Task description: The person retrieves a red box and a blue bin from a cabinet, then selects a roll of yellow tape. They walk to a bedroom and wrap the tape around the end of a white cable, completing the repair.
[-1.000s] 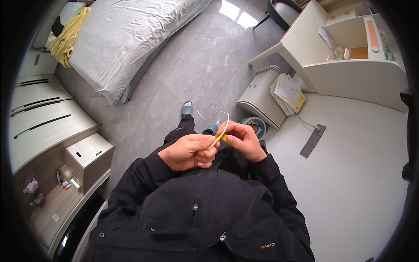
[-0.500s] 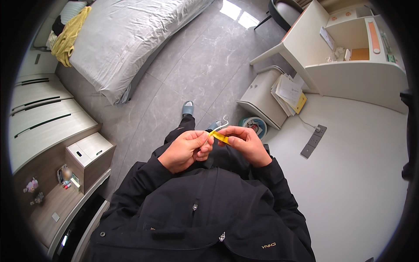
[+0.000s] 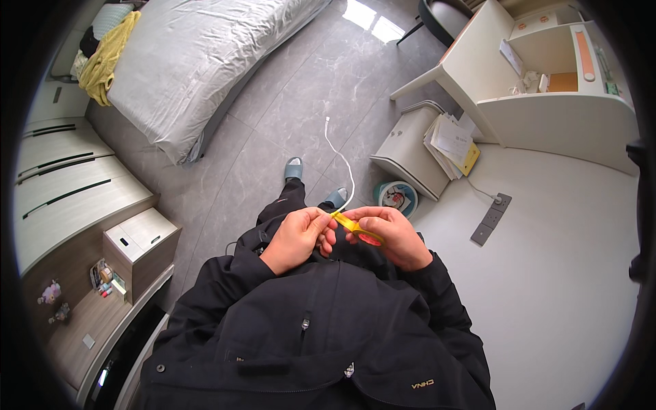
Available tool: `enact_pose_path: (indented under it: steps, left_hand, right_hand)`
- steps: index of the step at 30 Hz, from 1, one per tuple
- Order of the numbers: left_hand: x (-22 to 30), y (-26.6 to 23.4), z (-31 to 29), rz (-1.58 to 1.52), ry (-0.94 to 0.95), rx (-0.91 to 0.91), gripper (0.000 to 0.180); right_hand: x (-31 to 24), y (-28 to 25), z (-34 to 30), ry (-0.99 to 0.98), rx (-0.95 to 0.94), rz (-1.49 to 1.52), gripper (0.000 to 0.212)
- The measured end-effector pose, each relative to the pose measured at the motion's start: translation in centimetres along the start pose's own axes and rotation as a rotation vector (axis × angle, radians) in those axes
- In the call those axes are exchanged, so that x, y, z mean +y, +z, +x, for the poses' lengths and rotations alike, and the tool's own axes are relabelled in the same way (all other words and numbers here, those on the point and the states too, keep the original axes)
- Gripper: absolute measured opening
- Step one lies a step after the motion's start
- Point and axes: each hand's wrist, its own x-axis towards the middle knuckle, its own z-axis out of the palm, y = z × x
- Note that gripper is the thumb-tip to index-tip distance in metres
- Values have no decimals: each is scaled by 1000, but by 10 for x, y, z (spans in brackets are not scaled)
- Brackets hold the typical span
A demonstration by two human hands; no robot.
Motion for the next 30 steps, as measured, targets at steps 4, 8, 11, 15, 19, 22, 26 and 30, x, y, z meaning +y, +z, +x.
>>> enact_pose_path:
  steps: [4,8,11,15,19,22,26,30]
  left_hand:
    - [-3,6,1,23,88,47,25]
    - [-4,9,2,-14,88,56,21]
    - [-5,11,5,-115,37,55,20]
    - [-5,15,12,-76,77,63,19]
    - [4,12,12,21,24,-57,21]
    - [13,11,9,32,-25,-160,23]
    - [20,16,7,141,18,-157,28]
    - [13,20,10,187,141,-23,28]
  right_hand:
    - [1,0,-3,-18,7,60,41]
    - [5,-1,-4,-37,-5,81,41]
    - [9,-1,-4,-62,18,80,41]
    - [12,-1,-1,-111,51,66,39]
    - [8,-5,-3,-84,60,73,37]
    - [1,-10,-9,-84,31,47,37]
    - [-6,-10,-14,-65,20,22,37]
    - [-3,-8,-10,-81,31,-14,38]
